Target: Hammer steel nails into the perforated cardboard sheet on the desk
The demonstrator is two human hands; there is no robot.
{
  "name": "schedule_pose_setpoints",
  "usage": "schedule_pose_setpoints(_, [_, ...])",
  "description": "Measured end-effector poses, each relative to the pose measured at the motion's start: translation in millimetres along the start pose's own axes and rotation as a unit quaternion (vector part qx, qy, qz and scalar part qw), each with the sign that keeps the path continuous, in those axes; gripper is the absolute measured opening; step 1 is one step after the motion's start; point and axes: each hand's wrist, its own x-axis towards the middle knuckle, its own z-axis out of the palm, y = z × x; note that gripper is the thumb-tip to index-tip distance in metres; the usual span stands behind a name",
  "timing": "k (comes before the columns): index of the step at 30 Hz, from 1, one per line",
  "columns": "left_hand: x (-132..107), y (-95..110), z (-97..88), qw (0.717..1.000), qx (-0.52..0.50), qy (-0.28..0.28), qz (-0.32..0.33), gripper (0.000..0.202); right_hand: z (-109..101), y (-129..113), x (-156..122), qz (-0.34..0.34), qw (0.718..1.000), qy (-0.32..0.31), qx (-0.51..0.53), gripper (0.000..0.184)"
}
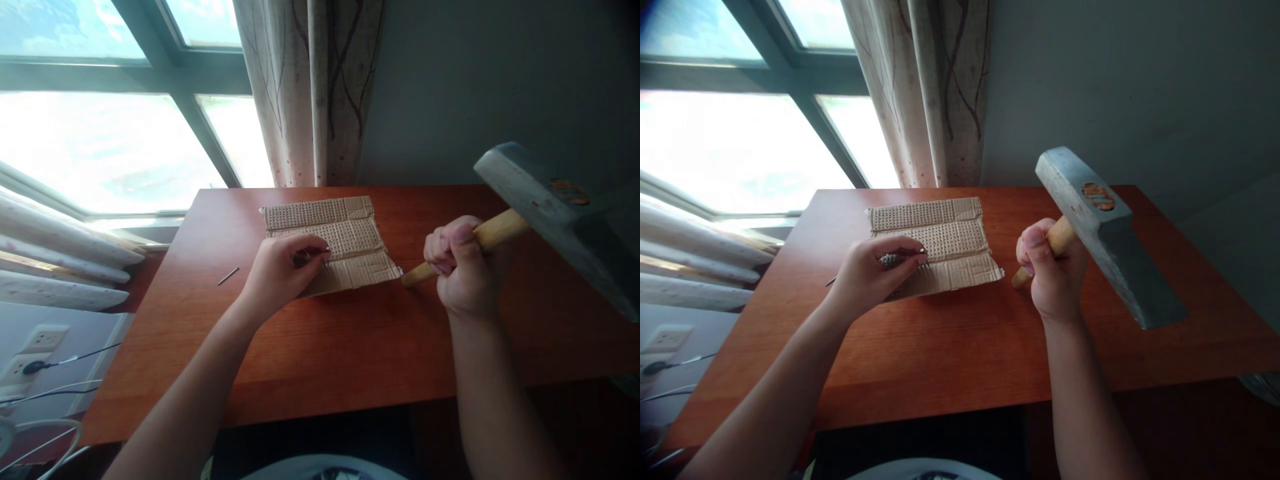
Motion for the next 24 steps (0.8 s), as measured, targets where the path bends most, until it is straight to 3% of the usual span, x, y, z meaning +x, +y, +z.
schedule_pose_setpoints(18, [0.8, -2.4, 3.3, 1.000, -0.007, -0.015, 0.008, 0.009, -0.1, 3.3, -3.6, 0.000, 1.000, -0.003, -0.028, 0.042])
schedule_pose_setpoints(24, [1.3, -4.9, 3.9, 1.000, -0.017, -0.020, 0.015, 0.008, 1.0, 1.2, -0.5, 0.012, 0.998, -0.053, -0.041, 0.039])
